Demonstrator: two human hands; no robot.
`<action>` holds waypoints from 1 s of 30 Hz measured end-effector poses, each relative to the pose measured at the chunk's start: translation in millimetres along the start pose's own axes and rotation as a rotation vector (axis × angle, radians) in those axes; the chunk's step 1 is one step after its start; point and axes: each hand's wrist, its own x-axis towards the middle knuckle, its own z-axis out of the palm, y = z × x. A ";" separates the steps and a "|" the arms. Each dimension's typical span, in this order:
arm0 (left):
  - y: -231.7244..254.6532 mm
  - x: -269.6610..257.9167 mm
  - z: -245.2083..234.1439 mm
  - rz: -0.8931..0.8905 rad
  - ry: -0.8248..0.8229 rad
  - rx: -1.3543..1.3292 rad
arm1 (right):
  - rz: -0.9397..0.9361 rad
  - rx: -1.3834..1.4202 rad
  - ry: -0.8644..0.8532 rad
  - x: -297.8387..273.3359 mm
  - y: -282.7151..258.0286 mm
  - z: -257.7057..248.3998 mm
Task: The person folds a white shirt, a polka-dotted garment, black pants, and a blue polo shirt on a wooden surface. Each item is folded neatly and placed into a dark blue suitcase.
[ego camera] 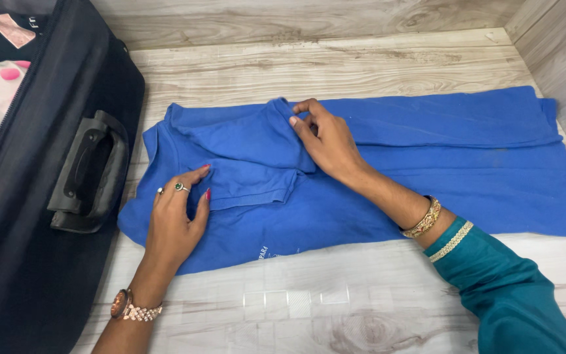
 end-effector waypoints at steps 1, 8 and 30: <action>0.1 0.3 0.1 -0.016 -0.004 0.010 | 0.005 -0.047 -0.034 -0.5 0.8 0.9; 5.2 -3.3 3.3 -0.070 -0.004 0.080 | -0.148 0.001 -0.045 -2.1 -5.2 -1.9; 6.5 -4.6 -11.7 0.056 -0.098 0.085 | -0.919 -0.241 -0.468 -55.8 -48.4 9.4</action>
